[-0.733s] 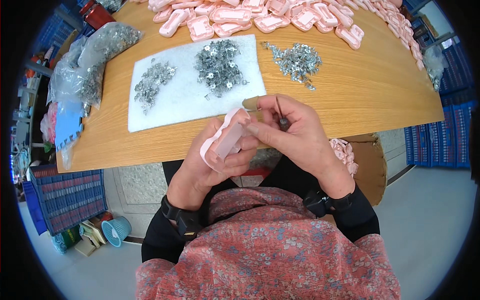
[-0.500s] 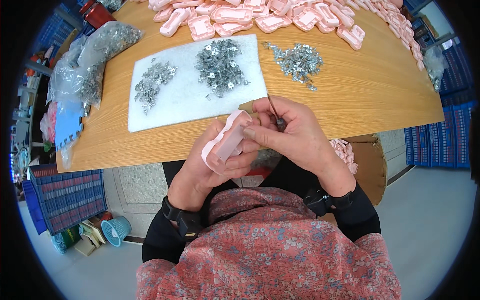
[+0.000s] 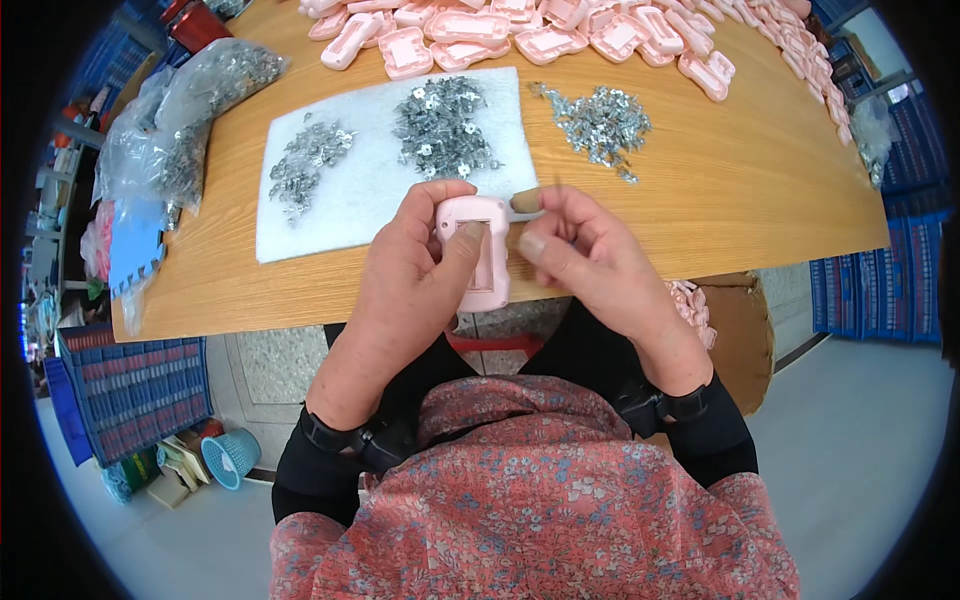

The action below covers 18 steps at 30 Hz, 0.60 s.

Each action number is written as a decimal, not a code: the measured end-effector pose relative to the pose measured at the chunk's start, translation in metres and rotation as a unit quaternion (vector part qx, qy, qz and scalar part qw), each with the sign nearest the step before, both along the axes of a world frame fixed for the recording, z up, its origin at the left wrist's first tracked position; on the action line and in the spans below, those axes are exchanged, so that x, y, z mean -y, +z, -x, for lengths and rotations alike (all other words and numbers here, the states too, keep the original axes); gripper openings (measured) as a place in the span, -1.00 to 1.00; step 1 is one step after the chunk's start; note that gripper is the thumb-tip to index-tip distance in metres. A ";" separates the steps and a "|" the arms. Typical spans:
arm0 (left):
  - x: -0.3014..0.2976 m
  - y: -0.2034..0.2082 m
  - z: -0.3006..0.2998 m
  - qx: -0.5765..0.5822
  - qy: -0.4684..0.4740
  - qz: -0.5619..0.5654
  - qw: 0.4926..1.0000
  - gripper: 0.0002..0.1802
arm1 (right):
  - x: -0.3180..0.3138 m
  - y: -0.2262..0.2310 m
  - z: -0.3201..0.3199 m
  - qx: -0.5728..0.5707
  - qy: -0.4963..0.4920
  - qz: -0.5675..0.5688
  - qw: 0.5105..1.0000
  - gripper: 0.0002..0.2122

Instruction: The person sits at a table and assembles small pink plastic components by inserting metal pins into them using a pointed tool. They pick up a plastic part, insert a pin, and then place the finished unit into a pile of completed items. The process is repeated continuously throughout the video.

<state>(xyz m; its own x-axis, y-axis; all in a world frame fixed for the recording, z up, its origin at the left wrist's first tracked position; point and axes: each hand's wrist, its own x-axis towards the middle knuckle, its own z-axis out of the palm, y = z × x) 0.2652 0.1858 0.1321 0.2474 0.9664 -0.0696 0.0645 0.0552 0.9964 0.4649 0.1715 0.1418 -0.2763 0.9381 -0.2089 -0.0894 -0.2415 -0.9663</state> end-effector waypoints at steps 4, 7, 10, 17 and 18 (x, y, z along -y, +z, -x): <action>0.005 -0.002 -0.004 0.009 -0.032 0.036 0.999 -0.66 | -0.001 -0.007 0.004 0.022 0.031 0.005 0.999 -0.64; 0.005 -0.005 -0.005 0.033 -0.034 0.062 0.997 -0.65 | -0.002 -0.012 -0.001 0.020 0.032 0.010 0.999 -0.64; 0.004 -0.004 -0.006 0.037 -0.035 0.067 0.996 -0.65 | -0.002 -0.009 -0.002 0.008 0.028 0.027 0.999 -0.66; 0.003 -0.004 -0.008 -0.083 -0.023 -0.010 0.996 -0.67 | -0.003 -0.009 -0.003 0.022 0.035 0.032 0.999 -0.72; 0.003 -0.004 -0.009 -0.094 -0.021 -0.019 0.995 -0.67 | -0.003 -0.010 -0.003 0.030 0.036 0.028 0.999 -0.73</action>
